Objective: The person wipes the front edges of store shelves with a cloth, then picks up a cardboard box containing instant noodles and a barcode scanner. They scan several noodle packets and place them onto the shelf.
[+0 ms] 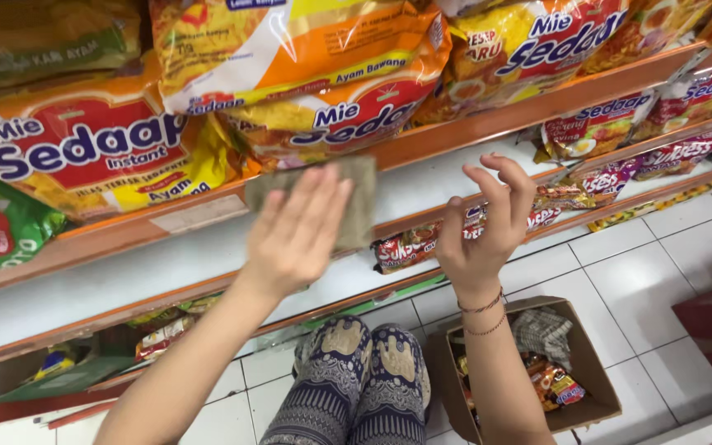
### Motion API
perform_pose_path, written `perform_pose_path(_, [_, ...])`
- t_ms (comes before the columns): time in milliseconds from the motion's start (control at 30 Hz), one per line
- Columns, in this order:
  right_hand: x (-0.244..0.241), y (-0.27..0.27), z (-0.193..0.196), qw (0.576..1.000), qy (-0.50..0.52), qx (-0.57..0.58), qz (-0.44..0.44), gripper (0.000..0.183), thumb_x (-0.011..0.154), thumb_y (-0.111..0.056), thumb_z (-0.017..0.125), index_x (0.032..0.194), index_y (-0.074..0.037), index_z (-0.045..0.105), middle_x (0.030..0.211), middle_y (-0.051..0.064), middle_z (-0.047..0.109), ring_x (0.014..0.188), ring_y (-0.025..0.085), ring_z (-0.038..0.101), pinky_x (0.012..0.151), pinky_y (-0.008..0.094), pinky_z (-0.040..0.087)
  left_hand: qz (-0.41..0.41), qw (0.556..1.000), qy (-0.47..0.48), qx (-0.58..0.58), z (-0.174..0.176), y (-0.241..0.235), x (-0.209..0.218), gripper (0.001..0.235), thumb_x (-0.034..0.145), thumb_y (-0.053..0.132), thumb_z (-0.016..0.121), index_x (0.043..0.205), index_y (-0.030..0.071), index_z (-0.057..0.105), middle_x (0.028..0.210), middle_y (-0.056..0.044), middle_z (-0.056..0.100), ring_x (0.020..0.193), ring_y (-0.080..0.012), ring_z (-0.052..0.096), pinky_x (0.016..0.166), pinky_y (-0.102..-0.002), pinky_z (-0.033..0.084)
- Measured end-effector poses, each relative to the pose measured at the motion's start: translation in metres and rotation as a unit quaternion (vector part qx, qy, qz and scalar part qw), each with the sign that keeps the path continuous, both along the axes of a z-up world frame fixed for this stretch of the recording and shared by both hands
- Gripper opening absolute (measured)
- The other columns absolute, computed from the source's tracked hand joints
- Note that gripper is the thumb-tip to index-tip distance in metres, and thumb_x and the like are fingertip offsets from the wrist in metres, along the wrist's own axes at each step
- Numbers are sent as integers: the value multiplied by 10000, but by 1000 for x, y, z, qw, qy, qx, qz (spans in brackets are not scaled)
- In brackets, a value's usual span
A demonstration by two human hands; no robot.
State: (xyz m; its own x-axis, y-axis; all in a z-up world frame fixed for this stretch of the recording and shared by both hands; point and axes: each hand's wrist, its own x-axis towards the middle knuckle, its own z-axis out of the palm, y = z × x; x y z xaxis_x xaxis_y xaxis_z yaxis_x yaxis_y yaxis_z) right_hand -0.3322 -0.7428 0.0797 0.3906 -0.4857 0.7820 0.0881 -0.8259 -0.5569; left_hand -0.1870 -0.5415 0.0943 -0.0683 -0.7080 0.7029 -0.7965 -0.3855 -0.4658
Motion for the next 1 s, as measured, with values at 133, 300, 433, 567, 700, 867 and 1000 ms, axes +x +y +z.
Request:
perform_pose_path(133, [-15, -3, 0, 1000, 2, 3, -14, 410, 901, 94, 630, 1289, -36, 618, 1369, 153, 535, 1270, 314, 553, 1114, 419, 464, 36, 999, -9, -30, -23, -58, -11, 429, 1077, 171, 481, 1431, 33, 680, 1507, -114, 605, 1479, -253, 450, 1302, -447, 100])
perform_pose_path(300, [-33, -20, -2, 998, 14, -6, -55, 401, 895, 91, 639, 1280, -21, 619, 1350, 154, 550, 1240, 314, 556, 1097, 401, 462, 35, 998, -10, -54, -29, -132, -29, 453, 1143, 189, 422, 1541, 57, 593, 1605, -86, 507, 1548, -215, 356, 1317, -445, 74])
perform_pose_path(433, [-42, -42, -3, 998, 10, 4, -68, 405, 859, 89, 625, 1250, -16, 622, 1325, 161, 552, 1263, 329, 569, 1070, 384, 494, 36, 997, -28, -56, -25, -180, -40, 463, 1135, 187, 387, 1545, 56, 557, 1641, -74, 468, 1561, -193, 342, 1310, -438, 65])
perform_pose_path(567, [-44, -68, -8, 996, 1, 5, -85, 389, 875, 90, 633, 1250, -13, 620, 1325, 162, 561, 1257, 323, 583, 1076, 387, 488, 36, 996, -45, -63, -23, -209, -46, 449, 1131, 177, 395, 1534, 48, 545, 1649, -74, 456, 1561, -202, 345, 1313, -449, 82])
perform_pose_path(700, [-45, -94, -15, 995, -9, 14, -102, 392, 870, 79, 637, 1253, -4, 618, 1308, 163, 583, 1246, 323, 586, 1082, 387, 476, 8, 998, -46, -37, -21, -238, -53, 484, 1150, 231, 406, 1564, 20, 544, 1653, -79, 459, 1565, -198, 340, 1302, -437, 89])
perform_pose_path(867, [-55, -127, -26, 988, -18, 21, -150, 365, 907, 56, 652, 1265, 0, 609, 1305, 162, 585, 1216, 307, 585, 1119, 389, 450, -17, 998, -59, -30, -16, -300, -69, 509, 1124, 209, 401, 1536, -66, 520, 1631, -119, 433, 1584, -233, 324, 1314, -428, 102])
perform_pose_path(1000, [-57, -142, -38, 982, -51, 59, -170, 413, 951, 10, 652, 1352, 1, 554, 1331, 162, 570, 1267, 290, 556, 1098, 383, 471, -41, 998, -45, 12, -4, -347, -87, 549, 1106, 243, 451, 1537, -92, 518, 1679, -140, 412, 1572, -252, 324, 1309, -411, 154])
